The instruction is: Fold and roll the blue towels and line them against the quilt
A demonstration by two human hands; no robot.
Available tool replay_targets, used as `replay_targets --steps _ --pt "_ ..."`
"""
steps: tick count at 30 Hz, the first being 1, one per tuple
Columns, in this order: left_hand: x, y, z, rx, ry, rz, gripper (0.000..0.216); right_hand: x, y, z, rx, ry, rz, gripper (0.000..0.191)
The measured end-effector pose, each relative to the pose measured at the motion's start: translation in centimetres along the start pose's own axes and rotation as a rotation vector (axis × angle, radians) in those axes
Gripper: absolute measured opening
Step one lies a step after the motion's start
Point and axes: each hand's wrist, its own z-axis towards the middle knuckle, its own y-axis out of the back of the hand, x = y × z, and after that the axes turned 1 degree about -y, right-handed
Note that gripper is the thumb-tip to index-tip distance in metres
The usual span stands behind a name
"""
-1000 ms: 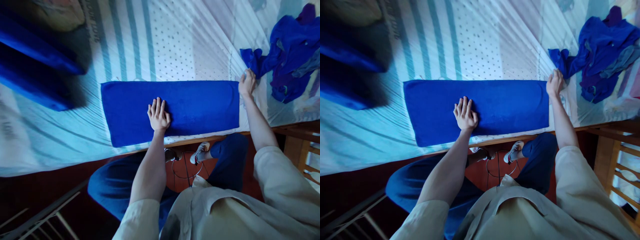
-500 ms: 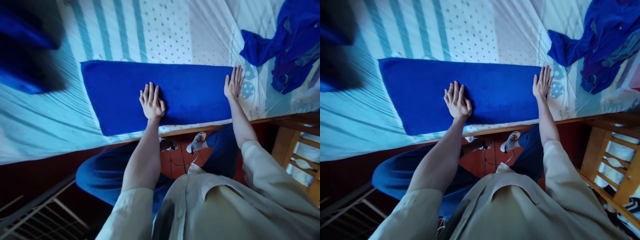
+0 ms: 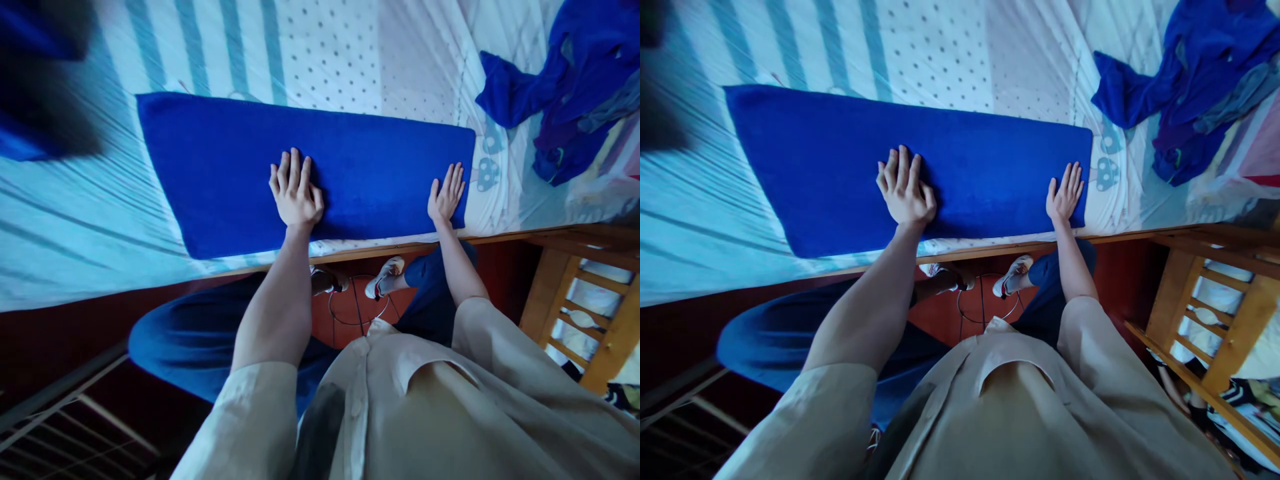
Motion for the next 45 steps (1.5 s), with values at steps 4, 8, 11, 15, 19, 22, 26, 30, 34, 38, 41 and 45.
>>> replay_targets --steps 4,8,11,15,19,22,26,30,34,38,41,45 --pt "-0.2 0.1 -0.1 0.003 -0.002 -0.007 0.063 0.6 0.4 0.1 0.081 -0.035 0.0 0.07" --pt "-0.6 0.4 -0.1 0.0 -0.017 0.002 0.063 0.7 0.2 -0.1 0.048 -0.007 -0.005 0.07" --pt "-1.0 0.7 0.0 -0.001 -0.03 0.013 0.063 0.7 0.1 -0.1 0.014 -0.005 0.024 0.069" --pt "-1.9 0.4 -1.3 -0.003 -0.03 0.013 0.066 1.2 0.6 -0.2 0.015 -0.05 0.022 0.069" --pt "-3.1 -1.5 -5.9 0.051 -0.038 0.01 0.067 1.7 1.3 -0.3 0.036 -0.063 0.051 0.069" --pt "-4.2 -3.0 -10.5 0.155 -0.069 -0.007 0.064 1.8 1.6 -0.4 0.024 -0.07 0.083 0.068" --pt "-5.9 -3.3 -15.3 0.277 -0.033 -0.133 0.059 2.0 2.0 -0.5 0.026 -0.073 0.088 0.068" --pt "-7.7 -2.6 -17.7 0.276 0.128 -0.462 0.051 2.1 2.8 -0.4 0.059 -0.067 0.093 0.068" --pt "-9.1 -3.1 -17.9 0.191 0.586 -0.915 0.04 3.5 4.4 0.3 0.125 -0.091 0.101 0.065" --pt "-9.5 -4.7 -16.5 0.069 0.889 -1.322 0.043 9.1 5.9 1.3 0.219 0.234 0.175 0.062" --pt "-9.6 -5.5 -15.2 -0.047 0.968 -1.559 0.027 15.2 6.3 2.0 0.348 0.529 0.243 0.06" --pt "-9.9 -5.8 -14.2 -0.157 1.043 -1.695 0.003 21.8 6.4 3.5 0.442 0.542 0.194 0.061"
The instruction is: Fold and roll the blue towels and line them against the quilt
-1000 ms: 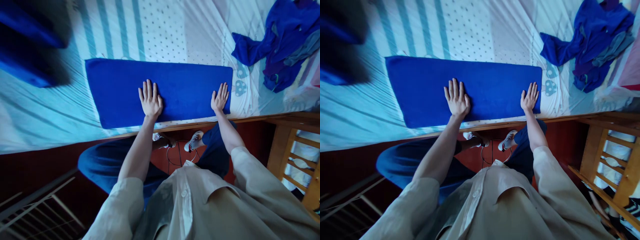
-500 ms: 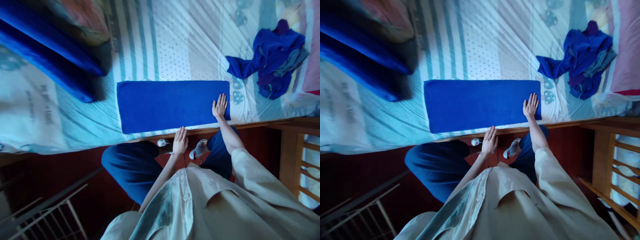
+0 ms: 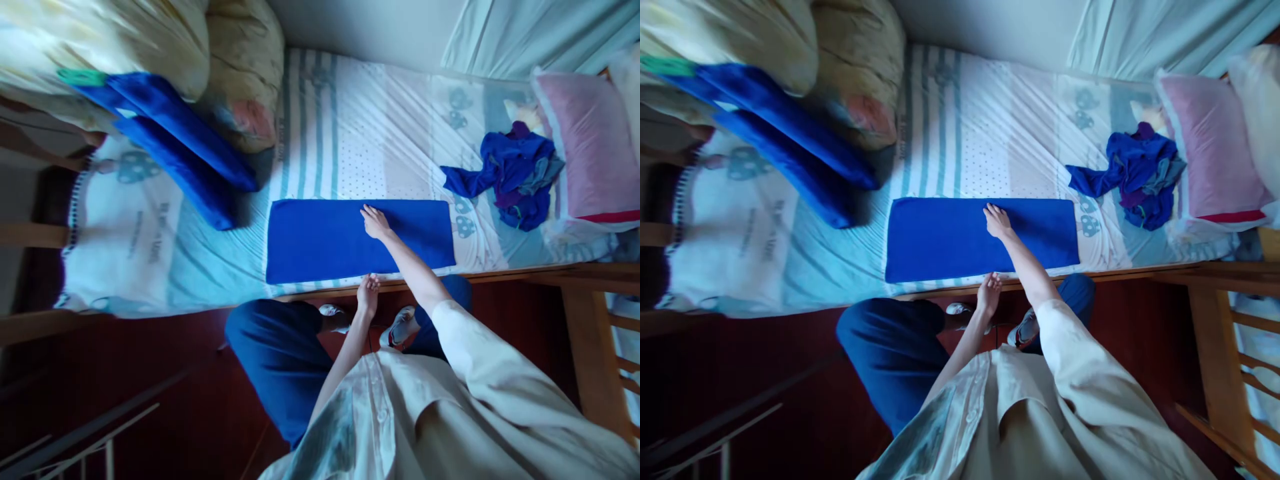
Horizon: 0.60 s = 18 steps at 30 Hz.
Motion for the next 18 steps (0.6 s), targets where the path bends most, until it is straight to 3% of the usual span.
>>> replay_targets --steps 6,14,18 --pt "0.2 -1.0 0.4 -0.048 0.042 -0.08 0.016 1.3 2.3 3.1 0.001 -0.101 -0.065 0.065" --pt "0.6 -0.4 0.9 -0.044 -0.001 -0.009 0.006 1.0 3.7 4.1 -0.031 -0.198 -0.17 0.035" --pt "1.2 0.2 0.8 -0.011 -0.067 0.0 0.01 1.0 4.1 3.6 -0.037 -0.221 -0.131 0.03"
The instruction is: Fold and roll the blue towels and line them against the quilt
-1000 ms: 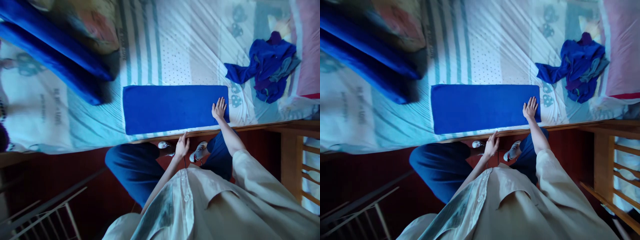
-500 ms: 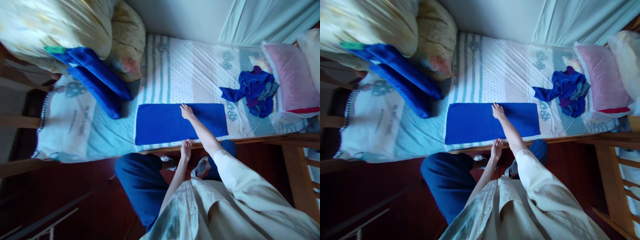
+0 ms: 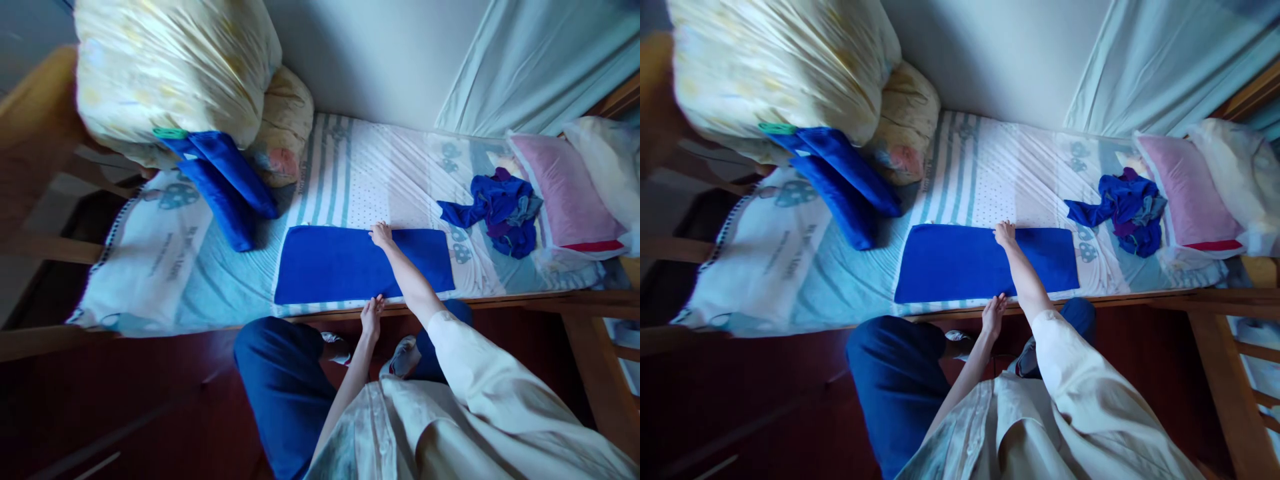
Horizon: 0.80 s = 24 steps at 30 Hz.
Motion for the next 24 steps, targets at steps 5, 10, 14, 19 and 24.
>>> replay_targets --steps 5,10,14,19,24 --pt "0.2 1.1 -0.9 0.089 -0.09 0.073 0.021 -1.0 2.1 -1.5 -0.034 -0.032 0.104 0.031" --pt "-0.4 2.6 -2.8 0.169 -0.179 0.209 0.038 -3.3 5.6 -3.7 -0.136 0.046 0.297 0.024" --pt "-2.6 2.8 -4.7 0.244 -0.308 0.269 0.051 -5.3 8.7 -6.0 -0.238 0.171 0.523 0.021" --pt "-9.0 1.2 -7.3 0.258 -0.496 0.372 0.058 -7.0 12.6 -8.9 -0.351 0.257 0.803 0.017" --pt "-18.5 -1.5 -10.0 0.224 -0.824 0.649 0.053 -7.7 16.1 -12.5 -0.43 0.341 1.031 0.025"
